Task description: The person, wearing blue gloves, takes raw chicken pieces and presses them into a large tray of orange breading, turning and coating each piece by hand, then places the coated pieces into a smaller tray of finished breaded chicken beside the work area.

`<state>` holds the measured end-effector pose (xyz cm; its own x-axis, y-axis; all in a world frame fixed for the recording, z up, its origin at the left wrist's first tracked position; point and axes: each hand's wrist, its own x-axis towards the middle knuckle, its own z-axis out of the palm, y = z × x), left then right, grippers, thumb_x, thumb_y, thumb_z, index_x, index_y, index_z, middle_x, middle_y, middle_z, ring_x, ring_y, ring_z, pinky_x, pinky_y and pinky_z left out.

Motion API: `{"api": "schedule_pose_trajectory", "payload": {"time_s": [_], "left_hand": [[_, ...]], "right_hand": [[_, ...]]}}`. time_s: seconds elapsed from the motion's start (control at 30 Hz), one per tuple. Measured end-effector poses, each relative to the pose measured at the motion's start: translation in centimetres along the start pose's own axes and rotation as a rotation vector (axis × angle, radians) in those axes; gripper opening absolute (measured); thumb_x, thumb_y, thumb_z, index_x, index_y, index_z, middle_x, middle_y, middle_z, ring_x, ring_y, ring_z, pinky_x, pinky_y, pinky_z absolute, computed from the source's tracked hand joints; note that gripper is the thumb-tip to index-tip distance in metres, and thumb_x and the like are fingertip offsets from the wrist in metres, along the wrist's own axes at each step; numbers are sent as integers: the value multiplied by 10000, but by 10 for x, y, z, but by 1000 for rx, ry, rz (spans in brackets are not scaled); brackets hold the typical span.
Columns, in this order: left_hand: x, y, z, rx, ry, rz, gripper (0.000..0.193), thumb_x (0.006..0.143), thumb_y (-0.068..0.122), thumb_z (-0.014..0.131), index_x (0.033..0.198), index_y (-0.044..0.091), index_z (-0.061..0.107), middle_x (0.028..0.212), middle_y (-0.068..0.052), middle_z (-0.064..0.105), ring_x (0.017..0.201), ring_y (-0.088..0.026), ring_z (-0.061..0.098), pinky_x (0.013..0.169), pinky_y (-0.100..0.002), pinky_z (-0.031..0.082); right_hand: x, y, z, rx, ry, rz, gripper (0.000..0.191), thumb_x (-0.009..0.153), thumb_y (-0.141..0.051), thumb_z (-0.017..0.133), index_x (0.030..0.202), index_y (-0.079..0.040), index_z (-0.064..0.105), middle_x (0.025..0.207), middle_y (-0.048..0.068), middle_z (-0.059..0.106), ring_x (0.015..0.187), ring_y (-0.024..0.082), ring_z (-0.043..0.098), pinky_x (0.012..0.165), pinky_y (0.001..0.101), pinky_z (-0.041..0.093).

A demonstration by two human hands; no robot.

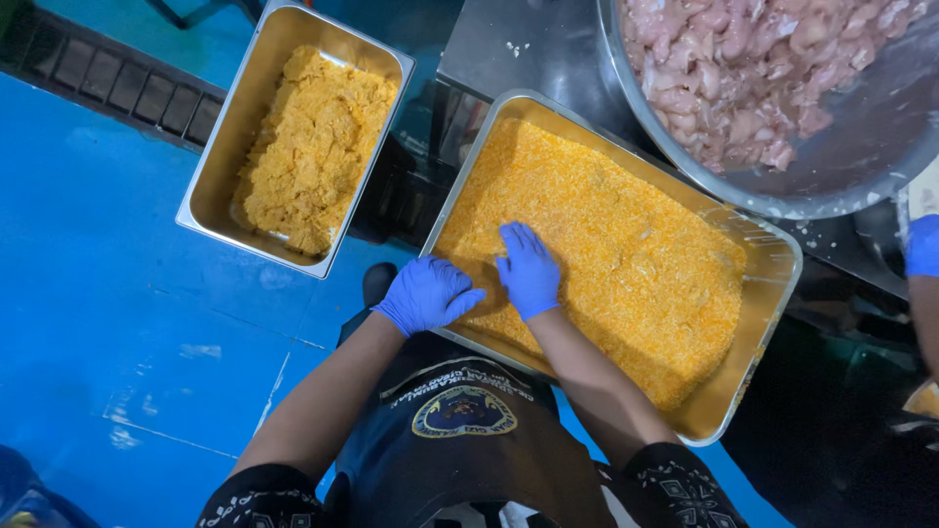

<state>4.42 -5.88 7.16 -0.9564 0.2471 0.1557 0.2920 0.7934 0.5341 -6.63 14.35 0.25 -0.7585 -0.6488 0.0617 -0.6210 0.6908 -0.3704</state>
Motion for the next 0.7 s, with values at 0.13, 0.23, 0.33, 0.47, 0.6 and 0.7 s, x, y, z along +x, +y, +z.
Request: {"api": "schedule_pose_trajectory", "payload": {"time_s": [0.13, 0.23, 0.33, 0.47, 0.6, 0.7], "left_hand": [[-2, -2, -1, -18, 9, -2, 433, 953, 472, 600, 682, 137, 647, 660, -97, 634, 682, -300, 647, 650, -456, 496], [-3, -2, -1, -21, 5, -3, 444, 970, 471, 593, 684, 137, 655, 671, -96, 641, 693, -300, 649, 650, -455, 493], [-4, -3, 0, 3, 16, -4, 449, 958, 481, 592, 677, 137, 656, 668, -98, 642, 689, -301, 651, 650, -459, 492], [-5, -2, -1, -5, 12, -3, 450, 969, 482, 591, 691, 136, 662, 672, -100, 640, 696, -303, 650, 657, -460, 492], [-3, 0, -4, 4, 8, -2, 436, 964, 484, 595, 713, 136, 677, 669, -108, 636, 686, -308, 647, 660, -458, 495], [1, 4, -6, -45, -5, -15, 408, 949, 488, 601, 749, 147, 704, 686, -111, 649, 687, -314, 651, 655, -455, 498]], "right_hand": [[-2, 3, 3, 253, -37, 264, 451, 924, -196, 724, 1356, -106, 632, 1293, 147, 701, 1164, 319, 693, 968, 408, 552], [-1, 4, -5, 702, -44, 482, 441, 947, -201, 724, 1360, -65, 653, 1222, 181, 727, 1121, 310, 744, 905, 368, 582], [-1, 7, -19, 946, -70, 623, 508, 950, -206, 718, 1408, -18, 603, 1270, 242, 680, 1146, 359, 702, 886, 394, 557], [-10, 1, -34, 352, 47, 322, 607, 976, -216, 658, 1520, -30, 463, 1457, 250, 569, 1341, 372, 558, 1100, 453, 460], [-11, -27, -15, -24, 49, 10, 818, 969, -378, 634, 1572, 34, 265, 1614, 291, 303, 1520, 465, 254, 1243, 565, 200], [-8, -39, 6, -76, -289, 68, 934, 890, -418, 598, 1581, 21, 148, 1648, 286, 129, 1529, 459, 103, 1212, 592, 69]]}}
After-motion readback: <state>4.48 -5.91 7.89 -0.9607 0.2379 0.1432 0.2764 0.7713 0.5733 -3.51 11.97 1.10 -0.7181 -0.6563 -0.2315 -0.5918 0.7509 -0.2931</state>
